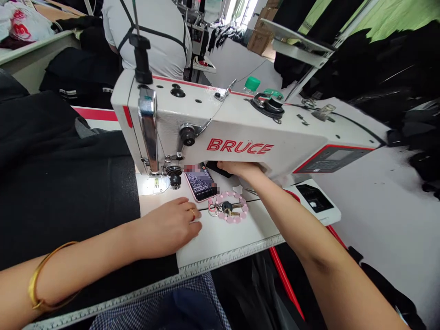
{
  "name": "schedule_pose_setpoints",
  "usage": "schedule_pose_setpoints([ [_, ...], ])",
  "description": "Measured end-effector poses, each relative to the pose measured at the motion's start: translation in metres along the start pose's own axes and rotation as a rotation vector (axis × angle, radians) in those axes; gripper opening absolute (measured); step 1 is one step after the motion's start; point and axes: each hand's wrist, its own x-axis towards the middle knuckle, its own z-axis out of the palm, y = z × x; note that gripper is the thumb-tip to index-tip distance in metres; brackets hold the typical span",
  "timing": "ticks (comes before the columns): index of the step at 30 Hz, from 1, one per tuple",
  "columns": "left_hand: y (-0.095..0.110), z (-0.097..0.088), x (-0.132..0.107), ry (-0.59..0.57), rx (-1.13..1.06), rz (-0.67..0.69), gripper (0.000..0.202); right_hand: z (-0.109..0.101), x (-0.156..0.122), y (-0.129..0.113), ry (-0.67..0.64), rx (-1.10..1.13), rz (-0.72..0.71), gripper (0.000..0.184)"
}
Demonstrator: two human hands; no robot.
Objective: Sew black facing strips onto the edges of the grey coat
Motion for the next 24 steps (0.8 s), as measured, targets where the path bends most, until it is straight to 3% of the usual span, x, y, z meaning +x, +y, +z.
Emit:
schedule_pose_setpoints([
  [3, -0.013, 0.007, 0.029, 0.059, 0.099, -0.038, 0.023, 0.004, -0.007, -0.002, 0.044, -0.020, 0.000, 0.007],
  [8, -0.039, 0.012, 0.089, 0.124, 0.094, -0.246, 0.032, 0.010, -0.030, 0.000, 0.173, -0.016, 0.050, 0.023],
  [12, -0.049, 0.014, 0.109, 0.128, 0.047, -0.327, 0.028, 0.010, -0.052, -0.001, 0.260, 0.008, 0.120, 0.023],
  [16, -0.051, 0.021, 0.108, 0.121, 0.016, -0.350, 0.027, -0.004, -0.083, -0.009, 0.435, 0.084, 0.155, 0.016],
  [19, -0.038, 0.015, 0.099, 0.138, -0.039, -0.322, 0.034, -0.026, -0.114, -0.018, 0.571, 0.382, 0.083, 0.003],
  [22, -0.007, -0.004, 0.076, 0.198, -0.480, -0.282, 0.063, -0.048, -0.141, -0.029, 0.408, 0.667, -0.025, 0.003],
  [23, 0.005, -0.011, 0.065, 0.199, -0.689, -0.293, 0.066, -0.053, -0.147, -0.033, 0.322, 0.737, -0.052, 0.004],
  [24, 0.017, -0.018, 0.051, 0.185, -0.859, -0.329, 0.055, -0.057, -0.151, -0.037, 0.228, 0.800, -0.081, 0.004],
])
